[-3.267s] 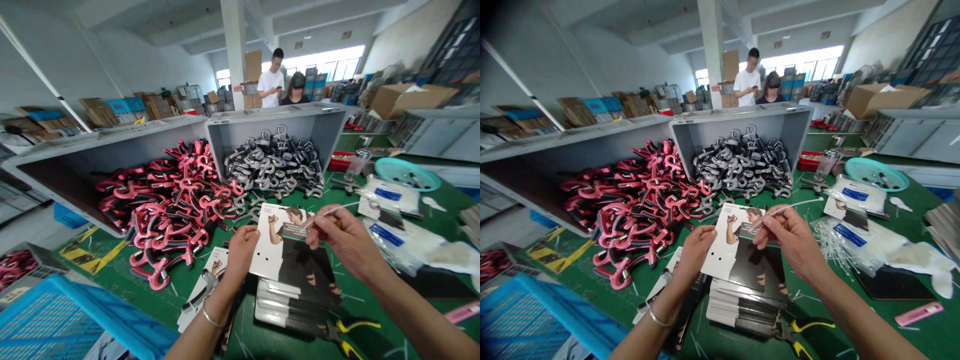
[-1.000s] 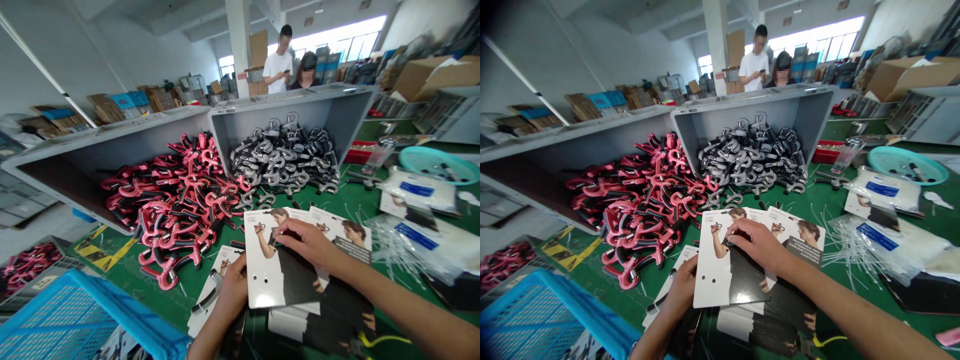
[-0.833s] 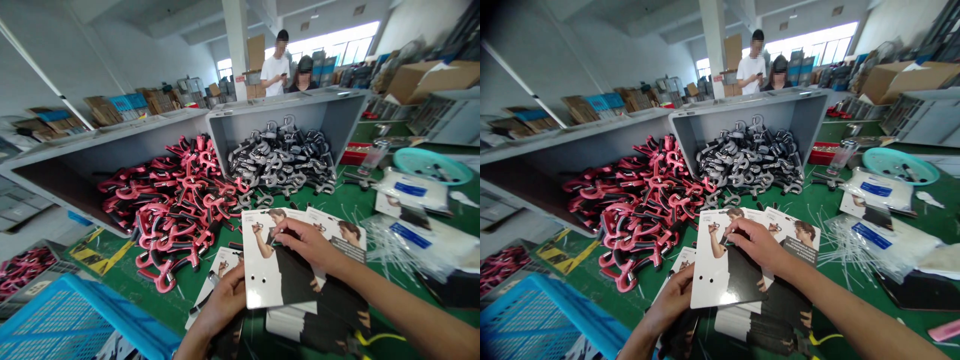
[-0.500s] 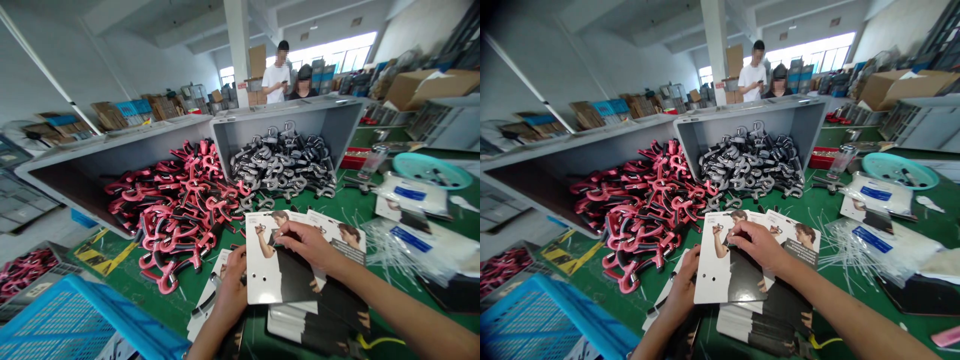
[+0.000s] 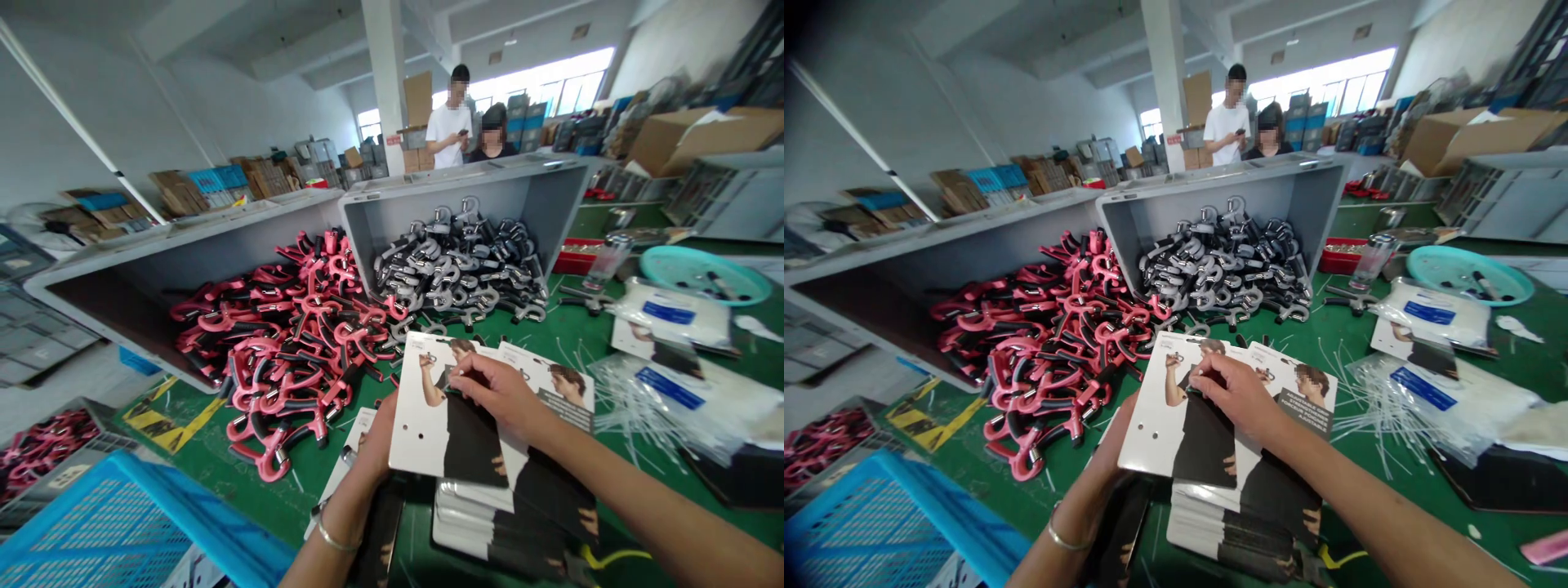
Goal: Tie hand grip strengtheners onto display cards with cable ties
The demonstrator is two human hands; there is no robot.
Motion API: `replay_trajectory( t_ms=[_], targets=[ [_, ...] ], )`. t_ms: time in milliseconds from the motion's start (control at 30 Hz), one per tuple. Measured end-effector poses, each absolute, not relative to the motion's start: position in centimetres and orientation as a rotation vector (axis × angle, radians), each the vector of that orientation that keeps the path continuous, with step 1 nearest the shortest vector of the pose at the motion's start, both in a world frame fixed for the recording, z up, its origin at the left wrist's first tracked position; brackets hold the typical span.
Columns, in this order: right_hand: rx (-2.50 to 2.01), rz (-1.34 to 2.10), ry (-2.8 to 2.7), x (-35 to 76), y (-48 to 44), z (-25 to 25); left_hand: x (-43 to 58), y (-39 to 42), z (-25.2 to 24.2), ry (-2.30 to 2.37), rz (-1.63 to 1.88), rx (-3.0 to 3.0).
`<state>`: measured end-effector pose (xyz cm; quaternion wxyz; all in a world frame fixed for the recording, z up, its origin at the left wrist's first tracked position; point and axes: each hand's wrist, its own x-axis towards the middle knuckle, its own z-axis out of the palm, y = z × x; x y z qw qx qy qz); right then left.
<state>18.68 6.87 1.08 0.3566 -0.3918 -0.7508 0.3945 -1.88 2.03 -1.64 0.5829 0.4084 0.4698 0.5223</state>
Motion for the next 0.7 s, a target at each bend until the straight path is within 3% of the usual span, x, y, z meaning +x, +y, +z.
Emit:
replay_trajectory(
  t_ms=[167,333,533,700],
  targets=[
    [-1.007,0.961,-1.986,18.8,6.7,1.8,-4.3,-1.4,-1.0,0.928,0.837,1.213],
    [-1.006,1.004,-1.973,18.8,6.7,1.8,-3.7,-1.7,-1.9,0.988,1.026,1.788],
    [-0.989,1.039,-2.005,19.2,6.3,2.1,-4.2,-0.9,-2.4,0.996,0.855,2.367],
    [-0.964,1.093,-1.923,19.3,6.4,2.2,-4.3,-1.3,-2.3,1.109,0.946,2.234]
  ],
)
